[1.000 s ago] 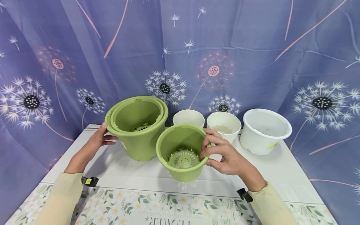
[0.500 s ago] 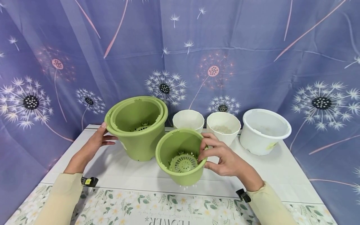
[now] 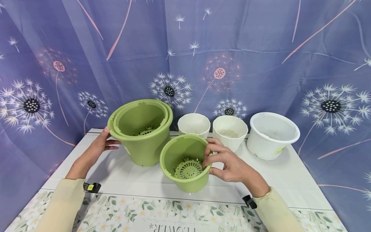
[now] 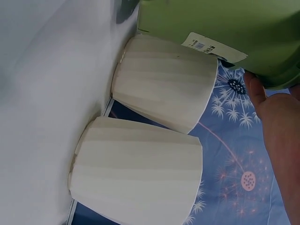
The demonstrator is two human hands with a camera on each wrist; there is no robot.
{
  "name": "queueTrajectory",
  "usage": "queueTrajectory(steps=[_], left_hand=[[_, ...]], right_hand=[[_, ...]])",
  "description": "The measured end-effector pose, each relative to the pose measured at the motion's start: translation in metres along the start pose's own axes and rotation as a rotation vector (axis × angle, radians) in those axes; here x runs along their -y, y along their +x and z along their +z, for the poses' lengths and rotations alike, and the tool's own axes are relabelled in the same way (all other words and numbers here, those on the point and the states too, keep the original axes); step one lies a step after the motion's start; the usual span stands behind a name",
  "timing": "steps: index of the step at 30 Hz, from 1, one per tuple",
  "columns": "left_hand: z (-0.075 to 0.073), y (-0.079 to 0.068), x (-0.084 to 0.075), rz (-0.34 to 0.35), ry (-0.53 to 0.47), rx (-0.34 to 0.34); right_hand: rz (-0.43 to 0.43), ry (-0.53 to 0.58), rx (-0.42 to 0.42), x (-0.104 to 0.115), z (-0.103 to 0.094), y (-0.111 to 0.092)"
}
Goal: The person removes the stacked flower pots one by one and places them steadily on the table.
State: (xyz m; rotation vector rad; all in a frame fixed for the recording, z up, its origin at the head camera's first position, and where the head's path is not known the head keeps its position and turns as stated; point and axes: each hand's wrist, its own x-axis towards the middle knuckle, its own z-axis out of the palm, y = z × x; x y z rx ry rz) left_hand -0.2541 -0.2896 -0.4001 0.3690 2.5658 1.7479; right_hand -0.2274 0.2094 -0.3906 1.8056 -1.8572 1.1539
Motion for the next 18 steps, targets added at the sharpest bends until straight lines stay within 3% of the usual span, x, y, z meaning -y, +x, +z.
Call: queueTrajectory(steps=[18], left_hand=[[-0.0003,-0.0005,0.0007,-0.006,-0.001,0.007]], right_hand=[[0.044,-0.009,0.024,-0.0045,0.0002,-0.0074]])
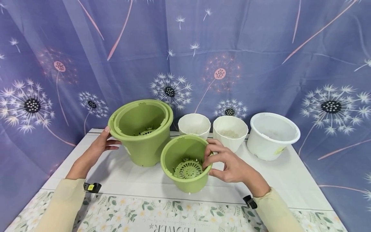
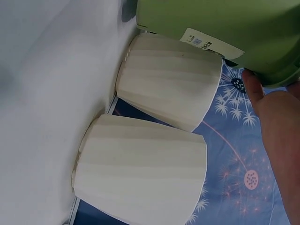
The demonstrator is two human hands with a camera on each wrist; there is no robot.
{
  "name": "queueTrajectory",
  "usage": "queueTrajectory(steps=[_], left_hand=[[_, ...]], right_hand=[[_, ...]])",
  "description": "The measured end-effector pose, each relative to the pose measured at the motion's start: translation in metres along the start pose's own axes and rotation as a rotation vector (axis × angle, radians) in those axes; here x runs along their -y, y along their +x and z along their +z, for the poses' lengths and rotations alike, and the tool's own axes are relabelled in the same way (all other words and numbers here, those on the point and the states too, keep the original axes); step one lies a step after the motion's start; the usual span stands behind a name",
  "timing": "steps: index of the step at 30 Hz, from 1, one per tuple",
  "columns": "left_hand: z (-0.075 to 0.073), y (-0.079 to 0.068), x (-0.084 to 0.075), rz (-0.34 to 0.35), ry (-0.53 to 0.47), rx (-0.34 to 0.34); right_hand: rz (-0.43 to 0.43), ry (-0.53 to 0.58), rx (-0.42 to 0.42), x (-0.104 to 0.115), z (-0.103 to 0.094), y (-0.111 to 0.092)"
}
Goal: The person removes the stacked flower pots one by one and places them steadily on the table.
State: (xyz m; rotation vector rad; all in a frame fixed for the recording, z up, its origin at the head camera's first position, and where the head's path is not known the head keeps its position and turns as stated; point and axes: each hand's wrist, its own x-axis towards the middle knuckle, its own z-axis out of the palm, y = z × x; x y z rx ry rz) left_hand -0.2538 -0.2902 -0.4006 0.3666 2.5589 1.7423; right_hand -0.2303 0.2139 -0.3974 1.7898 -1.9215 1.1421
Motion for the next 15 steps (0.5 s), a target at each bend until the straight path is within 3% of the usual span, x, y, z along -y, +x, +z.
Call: queueTrajectory(steps=[15], left_hand=[[0.0007,0.0018,0.0015,0.002,-0.012,-0.007]], right_hand=[[0.096,-0.067,0.026,-0.0025,-0.0029,-0.0094]])
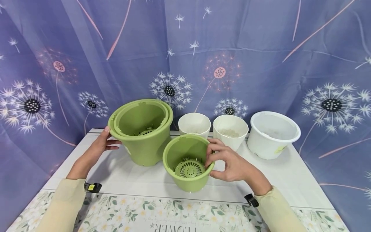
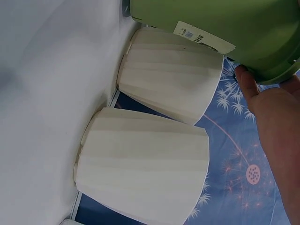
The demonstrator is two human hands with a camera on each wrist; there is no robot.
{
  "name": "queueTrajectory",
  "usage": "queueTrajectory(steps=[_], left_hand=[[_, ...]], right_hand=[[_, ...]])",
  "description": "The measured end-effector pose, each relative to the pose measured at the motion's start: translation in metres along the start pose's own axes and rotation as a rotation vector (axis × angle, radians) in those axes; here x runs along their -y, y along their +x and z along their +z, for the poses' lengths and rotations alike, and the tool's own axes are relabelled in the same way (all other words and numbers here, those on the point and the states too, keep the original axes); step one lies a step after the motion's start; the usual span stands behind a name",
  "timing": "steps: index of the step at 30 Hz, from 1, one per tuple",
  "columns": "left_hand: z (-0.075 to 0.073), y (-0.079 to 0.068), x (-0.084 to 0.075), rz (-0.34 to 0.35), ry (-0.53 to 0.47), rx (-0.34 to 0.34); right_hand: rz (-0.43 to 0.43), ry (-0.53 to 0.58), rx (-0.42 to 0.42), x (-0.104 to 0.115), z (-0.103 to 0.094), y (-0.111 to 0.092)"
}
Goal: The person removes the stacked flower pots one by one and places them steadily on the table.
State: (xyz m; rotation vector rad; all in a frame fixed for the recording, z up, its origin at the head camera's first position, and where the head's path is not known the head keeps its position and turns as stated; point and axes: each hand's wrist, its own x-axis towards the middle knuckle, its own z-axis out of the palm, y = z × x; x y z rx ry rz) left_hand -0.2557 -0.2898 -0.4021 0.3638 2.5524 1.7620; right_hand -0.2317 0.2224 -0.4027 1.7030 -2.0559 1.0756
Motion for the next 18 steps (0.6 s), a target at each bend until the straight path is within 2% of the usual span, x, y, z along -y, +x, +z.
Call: queueTrajectory(steps=[18], left_hand=[[0.0001,-0.0013,-0.0007,0.0,0.0,0.005]], right_hand=[[0.05,0.019,0.02,-0.0009,-0.0009,-0.0023]])
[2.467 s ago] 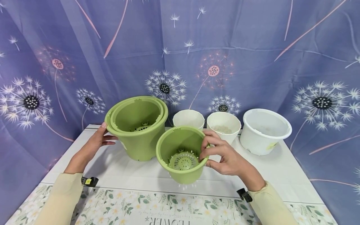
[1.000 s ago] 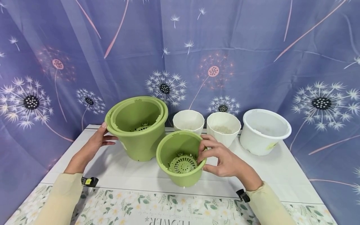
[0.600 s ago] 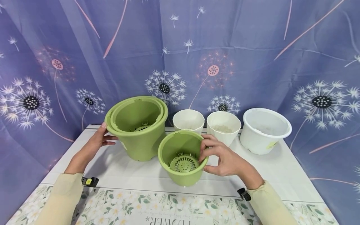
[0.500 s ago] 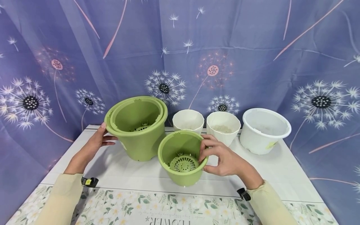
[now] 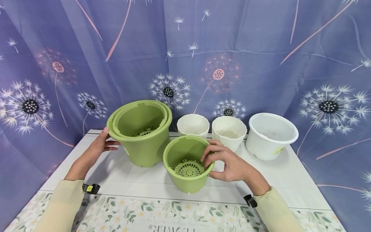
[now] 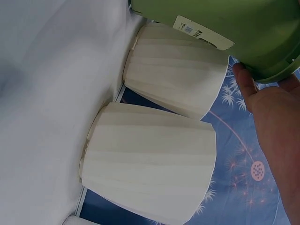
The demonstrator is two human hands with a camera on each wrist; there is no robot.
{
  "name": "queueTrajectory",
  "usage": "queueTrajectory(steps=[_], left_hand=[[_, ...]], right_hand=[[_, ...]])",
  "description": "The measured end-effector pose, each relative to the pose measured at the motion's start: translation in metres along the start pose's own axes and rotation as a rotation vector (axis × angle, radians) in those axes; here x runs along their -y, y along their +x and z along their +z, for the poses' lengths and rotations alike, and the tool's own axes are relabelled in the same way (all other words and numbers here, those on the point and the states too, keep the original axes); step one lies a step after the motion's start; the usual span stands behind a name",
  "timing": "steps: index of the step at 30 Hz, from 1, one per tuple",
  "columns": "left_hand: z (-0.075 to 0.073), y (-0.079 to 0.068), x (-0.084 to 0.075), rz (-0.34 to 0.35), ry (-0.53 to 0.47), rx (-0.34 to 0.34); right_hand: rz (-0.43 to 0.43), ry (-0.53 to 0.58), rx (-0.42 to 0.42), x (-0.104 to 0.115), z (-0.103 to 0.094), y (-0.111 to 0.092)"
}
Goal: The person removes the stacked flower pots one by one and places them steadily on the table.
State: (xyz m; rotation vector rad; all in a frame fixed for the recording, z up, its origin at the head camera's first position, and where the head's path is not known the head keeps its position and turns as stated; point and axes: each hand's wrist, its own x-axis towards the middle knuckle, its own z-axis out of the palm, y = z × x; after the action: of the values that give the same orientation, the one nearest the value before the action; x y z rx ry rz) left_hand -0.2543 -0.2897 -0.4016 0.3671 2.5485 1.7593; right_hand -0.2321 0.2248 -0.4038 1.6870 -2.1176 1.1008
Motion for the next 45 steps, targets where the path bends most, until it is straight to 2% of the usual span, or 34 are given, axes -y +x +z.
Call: queueTrajectory(steps=[8,15,23,34,45], left_hand=[[-0.001,0.0,-0.002,0.006,0.013,0.003],[-0.001,0.0,-0.002,0.004,0.011,0.003],[0.0,0.0,0.0,0.0,0.012,0.001],[0.001,0.001,-0.002,-0.007,0.023,0.0],[0.0,-0.001,-0.001,-0.008,0.016,0.001]], right_hand=[[0.082,-0.01,0.02,0.003,-0.002,-0.002],[0.088,-0.024,0.023,0.005,-0.002,-0.001],[0.164,-0.057,0.06,0.007,-0.003,-0.003],[0.186,-0.059,0.074,0.011,-0.006,-0.004],[0.147,-0.082,0.037,0.013,-0.009,0.0]])
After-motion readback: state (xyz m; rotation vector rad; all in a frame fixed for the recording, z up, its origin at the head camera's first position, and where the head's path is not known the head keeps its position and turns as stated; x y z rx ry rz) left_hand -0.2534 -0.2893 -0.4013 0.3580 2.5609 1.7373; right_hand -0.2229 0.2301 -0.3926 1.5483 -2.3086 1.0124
